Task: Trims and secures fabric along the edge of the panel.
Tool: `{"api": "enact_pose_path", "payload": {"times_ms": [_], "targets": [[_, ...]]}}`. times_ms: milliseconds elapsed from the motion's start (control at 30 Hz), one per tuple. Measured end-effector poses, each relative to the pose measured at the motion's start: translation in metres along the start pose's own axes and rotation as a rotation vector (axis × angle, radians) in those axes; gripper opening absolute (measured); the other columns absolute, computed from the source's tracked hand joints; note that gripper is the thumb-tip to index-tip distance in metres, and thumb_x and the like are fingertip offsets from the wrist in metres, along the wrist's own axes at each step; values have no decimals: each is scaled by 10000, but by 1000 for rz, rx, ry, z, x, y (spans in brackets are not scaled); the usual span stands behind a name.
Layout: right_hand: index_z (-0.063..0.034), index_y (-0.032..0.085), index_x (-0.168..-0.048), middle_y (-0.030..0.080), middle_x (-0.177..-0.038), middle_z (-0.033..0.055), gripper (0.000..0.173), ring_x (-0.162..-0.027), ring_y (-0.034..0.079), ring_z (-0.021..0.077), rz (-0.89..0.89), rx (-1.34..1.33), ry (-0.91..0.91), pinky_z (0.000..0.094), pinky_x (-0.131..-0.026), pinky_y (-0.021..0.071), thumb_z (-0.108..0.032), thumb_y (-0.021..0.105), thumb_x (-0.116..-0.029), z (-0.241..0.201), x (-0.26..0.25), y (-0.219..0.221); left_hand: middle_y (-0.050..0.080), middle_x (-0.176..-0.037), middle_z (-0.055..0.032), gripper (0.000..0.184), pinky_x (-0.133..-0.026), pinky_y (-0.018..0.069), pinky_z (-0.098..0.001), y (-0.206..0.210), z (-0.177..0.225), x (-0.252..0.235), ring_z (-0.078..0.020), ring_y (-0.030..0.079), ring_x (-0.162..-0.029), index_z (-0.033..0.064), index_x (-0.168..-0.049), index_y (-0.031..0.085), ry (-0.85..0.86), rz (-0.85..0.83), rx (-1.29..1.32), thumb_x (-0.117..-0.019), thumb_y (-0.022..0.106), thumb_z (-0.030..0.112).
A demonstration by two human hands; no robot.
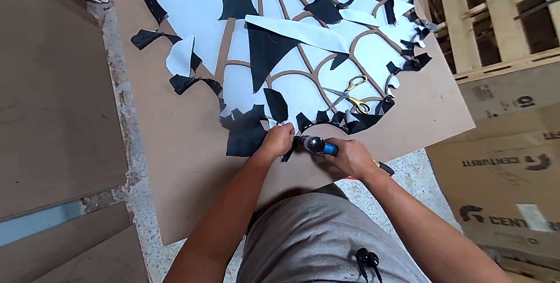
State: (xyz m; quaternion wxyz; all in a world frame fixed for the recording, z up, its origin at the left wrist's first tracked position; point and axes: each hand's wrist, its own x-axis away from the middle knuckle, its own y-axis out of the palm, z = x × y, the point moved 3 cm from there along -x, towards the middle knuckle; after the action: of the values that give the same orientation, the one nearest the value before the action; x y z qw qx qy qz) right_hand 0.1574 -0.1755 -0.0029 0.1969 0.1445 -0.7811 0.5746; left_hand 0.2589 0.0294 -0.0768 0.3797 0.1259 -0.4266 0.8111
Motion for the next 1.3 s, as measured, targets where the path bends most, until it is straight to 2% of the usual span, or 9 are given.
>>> {"api": "enact_pose_path", "payload": {"times_ms": [100,333,533,767,967,1067,1167,1233,1300], "targets": [[-283,723,-1176,749,-881,20,335,-819,725,240,-14,12,7,545,-707,573,-499,687,-923,-6,-6,-4,731,-1039,-159,203,-920,553,-590,-2,-1,1,-343,706,-1036,90,-1165,684,-12,-15,24,-1027,549,153],[-285,740,-1146,743,-843,8,333,-771,717,210,30,-39,-6,526,-682,571,-513,700,-907,-1,-5,-3,732,-1017,-142,198,-908,559,-568,0,-4,0,-325,709,-1019,97,-1151,683,10,-5,34,-1028,543,164],[-258,731,-1129,727,-819,15,333,-763,709,218,-34,2,12,519,-667,564,-518,681,-927,-11,-13,-6,732,-999,-134,182,-898,563,-556,0,-5,0,-313,712,-998,92,-1132,683,22,0,39,-1024,549,153],[-249,727,-1097,715,-784,8,315,-729,700,213,-31,19,-19,509,-649,559,-506,694,-918,-8,-14,-7,733,-1003,-131,179,-902,564,-553,2,-6,-1,-312,713,-998,93,-1139,681,32,8,47,-1024,558,154],[-244,732,-1096,721,-794,7,288,-731,702,207,-48,31,-102,503,-658,565,-463,703,-911,-7,-12,-6,735,-1008,-126,189,-915,558,-555,1,-7,-2,-304,710,-1010,98,-1148,683,18,-3,48,-1028,552,163],[-238,725,-1154,743,-866,12,331,-778,717,216,-26,-8,-123,521,-697,586,-444,723,-894,1,2,-1,732,-1022,-143,207,-937,552,-562,-2,-7,0,-312,706,-1022,82,-1171,687,29,6,92,-1036,555,167],[-242,727,-1189,748,-887,20,345,-792,722,211,40,-159,-4,527,-723,595,-395,764,-882,18,38,5,734,-986,-129,213,-921,560,-544,-3,-9,0,-286,713,-985,88,-1177,687,29,14,133,-1049,554,193],[-229,724,-1159,731,-835,14,351,-745,709,187,99,-231,93,495,-692,594,-463,729,-898,37,64,11,732,-975,-121,215,-910,561,-531,-1,-10,4,-272,712,-961,94,-1185,683,13,19,146,-1058,548,202],[-215,713,-1150,721,-819,14,418,-739,703,177,135,-272,218,482,-696,589,-553,691,-905,60,89,15,737,-1026,-137,226,-926,563,-543,-1,-4,11,-288,718,-987,96,-1209,680,-9,36,149,-1067,545,208]]}}
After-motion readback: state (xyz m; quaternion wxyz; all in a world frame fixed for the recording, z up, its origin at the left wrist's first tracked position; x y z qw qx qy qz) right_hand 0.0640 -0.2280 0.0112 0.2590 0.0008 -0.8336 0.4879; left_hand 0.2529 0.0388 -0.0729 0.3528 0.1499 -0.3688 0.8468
